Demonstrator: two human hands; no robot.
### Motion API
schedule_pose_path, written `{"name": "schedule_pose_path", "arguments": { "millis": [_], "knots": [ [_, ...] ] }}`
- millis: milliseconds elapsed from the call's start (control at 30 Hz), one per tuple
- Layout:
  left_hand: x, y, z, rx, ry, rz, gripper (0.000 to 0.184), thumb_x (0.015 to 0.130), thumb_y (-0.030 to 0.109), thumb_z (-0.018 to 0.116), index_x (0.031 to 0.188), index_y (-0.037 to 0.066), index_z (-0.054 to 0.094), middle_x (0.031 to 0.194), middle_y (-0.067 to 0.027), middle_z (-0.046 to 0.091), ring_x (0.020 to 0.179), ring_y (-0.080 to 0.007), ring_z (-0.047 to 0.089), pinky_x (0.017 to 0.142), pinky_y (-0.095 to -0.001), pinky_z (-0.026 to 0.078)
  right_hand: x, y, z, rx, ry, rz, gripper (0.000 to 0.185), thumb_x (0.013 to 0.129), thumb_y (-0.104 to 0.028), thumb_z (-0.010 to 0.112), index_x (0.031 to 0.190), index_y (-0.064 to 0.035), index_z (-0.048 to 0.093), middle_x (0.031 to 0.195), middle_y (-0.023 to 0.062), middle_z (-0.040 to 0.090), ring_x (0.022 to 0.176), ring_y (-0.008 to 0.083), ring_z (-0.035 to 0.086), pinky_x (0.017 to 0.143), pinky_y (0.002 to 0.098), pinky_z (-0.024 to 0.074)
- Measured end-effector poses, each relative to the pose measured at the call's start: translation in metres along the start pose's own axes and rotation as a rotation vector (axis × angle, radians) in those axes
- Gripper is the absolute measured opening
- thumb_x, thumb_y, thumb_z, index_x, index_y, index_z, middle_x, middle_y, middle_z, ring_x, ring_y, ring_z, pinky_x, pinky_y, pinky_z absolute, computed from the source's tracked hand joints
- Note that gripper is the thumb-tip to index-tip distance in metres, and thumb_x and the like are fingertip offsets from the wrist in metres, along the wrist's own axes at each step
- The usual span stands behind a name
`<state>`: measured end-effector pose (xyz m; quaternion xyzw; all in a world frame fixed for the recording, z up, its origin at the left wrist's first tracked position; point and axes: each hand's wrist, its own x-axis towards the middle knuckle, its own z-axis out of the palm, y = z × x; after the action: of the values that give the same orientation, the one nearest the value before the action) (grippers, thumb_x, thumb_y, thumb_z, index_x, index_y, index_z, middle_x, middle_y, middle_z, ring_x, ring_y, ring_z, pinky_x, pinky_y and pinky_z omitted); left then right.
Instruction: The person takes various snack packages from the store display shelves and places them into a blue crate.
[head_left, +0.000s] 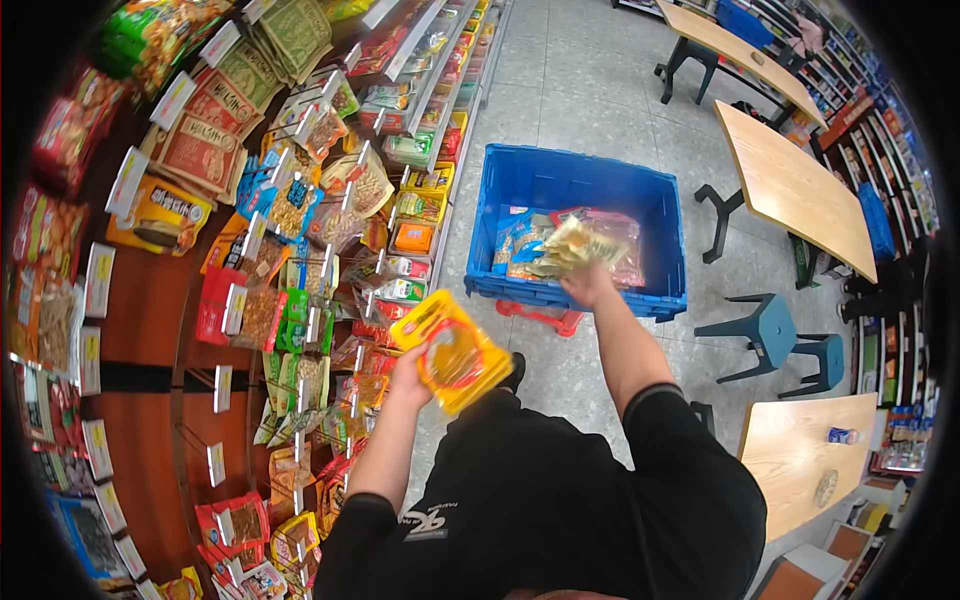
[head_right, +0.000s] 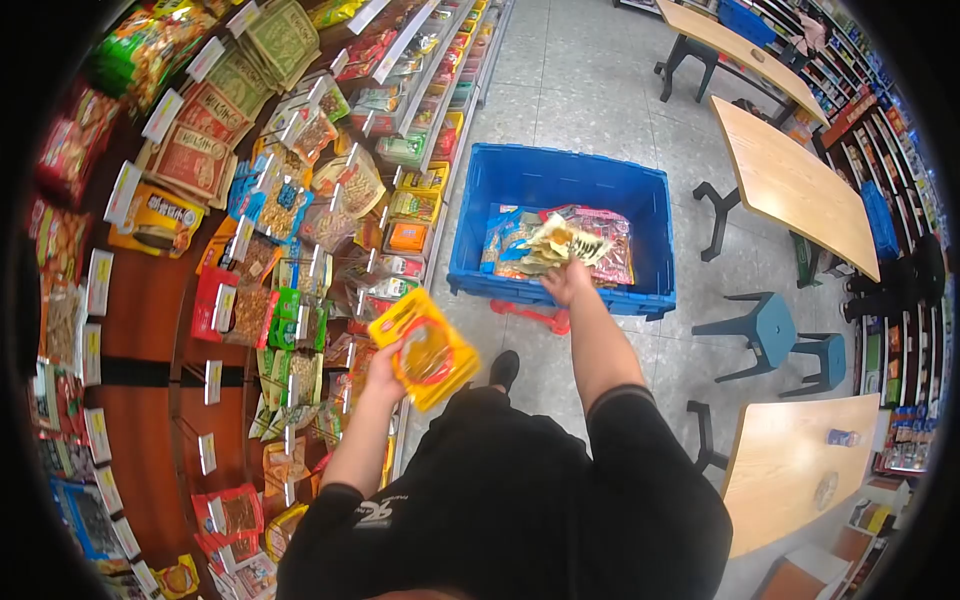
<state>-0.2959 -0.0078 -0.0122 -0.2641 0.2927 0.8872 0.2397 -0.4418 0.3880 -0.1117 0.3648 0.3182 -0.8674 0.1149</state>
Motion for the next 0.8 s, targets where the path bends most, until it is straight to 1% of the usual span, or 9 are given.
{"name": "schedule_pose_path", "arguments": {
  "millis": [100, 300, 400, 433, 467, 567, 600, 700, 800],
  "knots": [
    [0.009, -0.028, 0.021, -0.001, -0.007, -0.002, 0.040, 0.088, 0.019, 0.054, 0.126, 0.007, 0.051, 0.122, -0.0135, 0.059, 0.112, -0.0309, 0.057, 0.100, -0.0488, 0.043, 0.003, -0.028, -0.035, 0.052, -0.142, 0.010, 0.067, 0.099, -0.045, 0.032, 0.148, -0.0043, 0.010, 0.155, 0.0146, 0.011, 0.143, 0.0306, 0.013, 0.112, 0.0512, 0.0233],
    [0.025, -0.050, 0.038, 0.015, 0.027, 0.023, 0.041, 0.088, 0.019, 0.054, 0.127, 0.007, 0.051, 0.123, -0.0136, 0.058, 0.113, -0.0311, 0.056, 0.100, -0.0487, 0.042, 0.012, -0.054, -0.056, 0.054, -0.168, 0.021, 0.067, 0.099, -0.045, 0.032, 0.148, -0.0043, 0.010, 0.155, 0.0149, 0.010, 0.143, 0.0304, 0.012, 0.112, 0.0503, 0.0218],
    [-0.006, 0.002, 0.007, -0.015, -0.056, -0.015, 0.041, 0.088, 0.019, 0.055, 0.127, 0.007, 0.050, 0.124, -0.0135, 0.058, 0.113, -0.0308, 0.056, 0.100, -0.0471, 0.043, -0.007, -0.003, -0.001, 0.044, -0.115, 0.019, 0.068, 0.099, -0.045, 0.032, 0.148, -0.0042, 0.009, 0.155, 0.0153, 0.010, 0.143, 0.0302, 0.012, 0.112, 0.0500, 0.0220],
    [-0.045, 0.006, -0.020, -0.139, -0.047, 0.101, 0.041, 0.088, 0.020, 0.055, 0.127, 0.007, 0.050, 0.125, -0.0134, 0.057, 0.113, -0.0305, 0.056, 0.099, -0.0464, 0.043, 0.032, 0.035, 0.051, -0.038, -0.269, 0.135, 0.068, 0.099, -0.046, 0.031, 0.148, -0.0040, 0.008, 0.155, 0.0141, 0.009, 0.143, 0.0299, 0.011, 0.112, 0.0499, 0.0218],
    [-0.072, 0.006, -0.051, -0.134, 0.074, 0.199, 0.040, 0.088, 0.021, 0.055, 0.125, 0.006, 0.051, 0.123, -0.0129, 0.058, 0.111, -0.0292, 0.056, 0.098, -0.0451, 0.044, 0.026, 0.077, 0.126, -0.153, -0.237, 0.212, 0.067, 0.098, -0.044, 0.034, 0.147, -0.0043, 0.013, 0.154, 0.0133, 0.018, 0.142, 0.0294, 0.017, 0.112, 0.0488, 0.0238],
    [-0.086, -0.027, -0.128, 0.025, 0.366, 0.236, 0.036, 0.088, 0.026, 0.056, 0.118, 0.006, 0.054, 0.116, -0.0114, 0.060, 0.105, -0.0255, 0.058, 0.094, -0.0412, 0.046, -0.062, 0.069, -0.237, -1.101, 0.138, 0.050, 0.040, 0.087, -0.037, 0.055, 0.114, -0.0077, 0.057, 0.095, 0.0109, 0.063, 0.075, 0.0233, 0.058, 0.058, 0.0361, 0.0458],
    [-0.087, -0.046, -0.151, 0.105, 0.448, 0.207, 0.035, 0.088, 0.027, 0.056, 0.116, 0.005, 0.055, 0.113, -0.0110, 0.061, 0.103, -0.0242, 0.058, 0.092, -0.0399, 0.046, -0.083, 0.077, -0.209, -1.102, 0.109, -0.058, 0.037, 0.087, -0.033, 0.055, 0.111, -0.0054, 0.057, 0.093, 0.0092, 0.063, 0.071, 0.0190, 0.055, 0.054, 0.0314, 0.0408],
    [-0.150, -0.118, -0.251, 0.208, 0.650, 0.162, 0.029, 0.087, 0.031, 0.056, 0.101, 0.006, 0.059, 0.097, -0.0088, 0.063, 0.088, -0.0202, 0.061, 0.080, -0.0352, 0.050, -0.085, 0.129, -0.172, -1.249, -0.032, -0.009, 0.033, 0.089, -0.031, 0.055, 0.112, -0.0074, 0.056, 0.099, 0.0079, 0.063, 0.082, 0.0208, 0.060, 0.065, 0.0341, 0.0483],
    [-0.207, -0.180, -0.315, 0.179, 0.788, 0.083, 0.035, 0.089, 0.035, 0.054, 0.111, 0.008, 0.057, 0.101, -0.0086, 0.064, 0.088, -0.0230, 0.061, 0.077, -0.0407, 0.050, -0.109, 0.180, -0.144, -1.217, -0.151, 0.033, 0.026, 0.087, -0.035, 0.057, 0.101, -0.0135, 0.056, 0.092, 0.0014, 0.060, 0.080, 0.0192, 0.057, 0.067, 0.0343, 0.0440]
  ]
}}
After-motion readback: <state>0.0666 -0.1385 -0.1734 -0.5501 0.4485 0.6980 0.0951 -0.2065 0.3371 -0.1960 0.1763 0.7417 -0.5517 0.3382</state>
